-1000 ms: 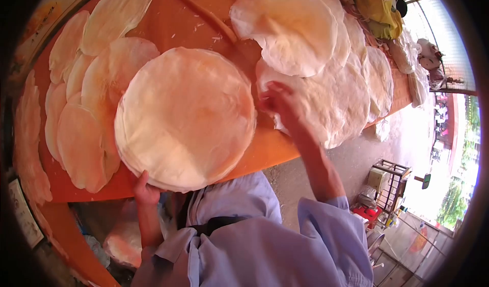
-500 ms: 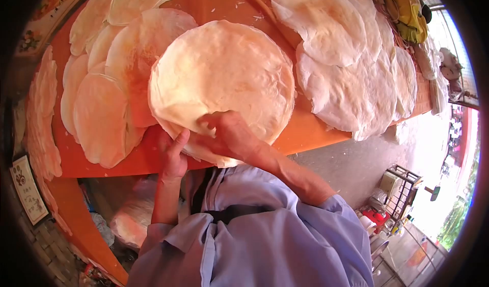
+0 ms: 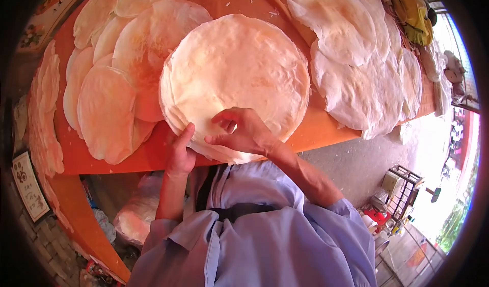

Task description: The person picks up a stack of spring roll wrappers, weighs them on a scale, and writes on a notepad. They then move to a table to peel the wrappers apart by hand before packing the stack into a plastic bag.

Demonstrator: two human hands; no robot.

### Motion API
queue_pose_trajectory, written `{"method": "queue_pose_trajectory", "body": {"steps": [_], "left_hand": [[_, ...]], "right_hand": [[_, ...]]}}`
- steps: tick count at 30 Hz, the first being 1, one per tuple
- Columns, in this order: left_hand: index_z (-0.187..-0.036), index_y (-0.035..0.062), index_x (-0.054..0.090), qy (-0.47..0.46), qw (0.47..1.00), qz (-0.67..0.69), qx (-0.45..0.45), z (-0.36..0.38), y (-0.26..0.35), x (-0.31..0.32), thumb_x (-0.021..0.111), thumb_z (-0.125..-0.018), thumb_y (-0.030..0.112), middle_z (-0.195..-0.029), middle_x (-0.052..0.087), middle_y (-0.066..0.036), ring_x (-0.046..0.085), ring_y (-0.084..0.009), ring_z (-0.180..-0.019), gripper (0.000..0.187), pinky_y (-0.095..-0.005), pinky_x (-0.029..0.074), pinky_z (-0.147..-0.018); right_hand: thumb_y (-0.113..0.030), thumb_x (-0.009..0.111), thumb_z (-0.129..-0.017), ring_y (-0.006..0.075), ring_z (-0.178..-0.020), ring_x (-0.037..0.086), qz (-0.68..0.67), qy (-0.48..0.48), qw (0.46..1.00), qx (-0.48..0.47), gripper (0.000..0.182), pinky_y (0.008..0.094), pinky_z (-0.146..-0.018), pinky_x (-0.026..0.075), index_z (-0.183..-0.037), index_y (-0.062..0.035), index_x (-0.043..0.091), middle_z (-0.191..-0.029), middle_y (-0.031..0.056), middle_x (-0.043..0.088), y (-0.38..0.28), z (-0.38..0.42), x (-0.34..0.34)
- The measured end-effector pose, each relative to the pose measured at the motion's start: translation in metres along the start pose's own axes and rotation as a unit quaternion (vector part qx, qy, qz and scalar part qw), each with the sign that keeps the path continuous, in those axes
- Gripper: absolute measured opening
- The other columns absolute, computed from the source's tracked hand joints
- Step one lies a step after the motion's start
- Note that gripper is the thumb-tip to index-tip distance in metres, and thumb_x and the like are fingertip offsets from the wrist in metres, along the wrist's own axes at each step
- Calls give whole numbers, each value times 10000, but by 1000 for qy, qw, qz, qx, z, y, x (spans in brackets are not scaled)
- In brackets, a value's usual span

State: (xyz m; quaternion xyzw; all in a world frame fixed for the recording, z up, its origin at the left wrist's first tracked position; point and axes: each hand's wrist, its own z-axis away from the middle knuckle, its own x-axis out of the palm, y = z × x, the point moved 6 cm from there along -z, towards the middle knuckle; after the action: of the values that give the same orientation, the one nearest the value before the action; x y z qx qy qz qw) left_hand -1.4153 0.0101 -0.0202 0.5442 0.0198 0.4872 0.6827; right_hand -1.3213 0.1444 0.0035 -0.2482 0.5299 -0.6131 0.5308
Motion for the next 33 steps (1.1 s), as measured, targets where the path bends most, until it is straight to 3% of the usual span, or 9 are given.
{"method": "queue_pose_trajectory", "body": {"steps": [11, 19, 22, 24, 25, 28, 29, 31, 33], "left_hand": [[-1303, -15, 478, -46, 997, -55, 3, -4, -10, 17, 461, -1008, 265, -1219, 570, -73, 531, -143, -1106, 407, -302, 437, -940], [-1337, -34, 428, 49, 994, -91, 18, -1, -1, 26, 449, -1005, 273, -1281, 531, -115, 525, -196, -1154, 452, -326, 436, -959], [-1333, -35, 439, 106, 953, -284, 26, 7, 3, 29, 520, -974, 284, -1271, 540, -119, 536, -202, -1134, 487, -330, 450, -939], [-1300, -23, 498, 154, 976, -152, 26, 7, -18, -3, 620, -883, 138, -1222, 578, -123, 566, -222, -1096, 463, -348, 468, -928], [-1268, -27, 527, 179, 982, -48, 31, 6, -25, -11, 593, -880, 91, -1218, 583, -135, 563, -226, -1114, 411, -361, 458, -962], [-1382, 47, 403, 163, 985, 33, -41, 13, -35, -45, 592, -866, 79, -1292, 540, -105, 546, -266, -1165, 551, -422, 455, -986], [-1378, 42, 405, 137, 988, 48, -50, 15, -37, -49, 581, -883, 103, -1283, 547, -108, 551, -267, -1161, 529, -424, 449, -994], [-1405, 73, 367, 118, 990, 57, -43, 12, -41, -46, 579, -901, 144, -1303, 534, -101, 541, -278, -1179, 551, -439, 436, -1010], [-1413, 87, 356, 139, 987, 69, -49, 11, -35, -30, 608, -864, 79, -1342, 492, -73, 495, -260, -1217, 604, -437, 414, -1024]], "right_hand": [[-205, 719, -734, 339, -723, 668, 102, 124, 976, -147, 304, 383, -626, 523, -943, 10, 670, -805, 207, 650, -46, 2, -30], [-107, 570, -753, 307, -493, 569, -105, 151, 983, 26, 151, 366, -490, 445, -698, 28, 610, -572, 218, 543, 27, -28, -49], [-122, 565, -711, 336, -496, 572, 43, 138, 986, -84, 158, 399, -494, 452, -670, 24, 610, -579, 238, 545, 4, -30, -19], [-153, 592, -735, 232, -564, 599, 123, 89, 988, -37, 177, 377, -546, 473, -722, 16, 643, -663, 180, 617, 2, -41, -21], [-125, 531, -706, 357, -512, 591, 66, 149, 985, -48, 188, 407, -515, 478, -566, -11, 585, -624, 229, 606, 5, -43, -37], [-130, 473, -797, 312, -594, 638, -37, 91, 990, -99, 243, 376, -550, 497, -625, -36, 618, -720, 195, 666, 15, -22, -118], [-169, 430, -888, 251, -672, 636, -328, 97, 940, -6, 291, 325, -608, 506, -756, -41, 655, -792, 133, 672, 33, -10, -147], [-128, 543, -905, 111, -687, 581, -87, 317, 944, 2, 151, 253, -639, 476, -835, -39, 641, -744, 43, 606, 11, 35, -239], [-23, 590, -857, 107, -706, 574, -145, 332, 926, -109, 38, 268, -643, 484, -846, -43, 620, -775, 27, 599, -1, 47, -311]]}}
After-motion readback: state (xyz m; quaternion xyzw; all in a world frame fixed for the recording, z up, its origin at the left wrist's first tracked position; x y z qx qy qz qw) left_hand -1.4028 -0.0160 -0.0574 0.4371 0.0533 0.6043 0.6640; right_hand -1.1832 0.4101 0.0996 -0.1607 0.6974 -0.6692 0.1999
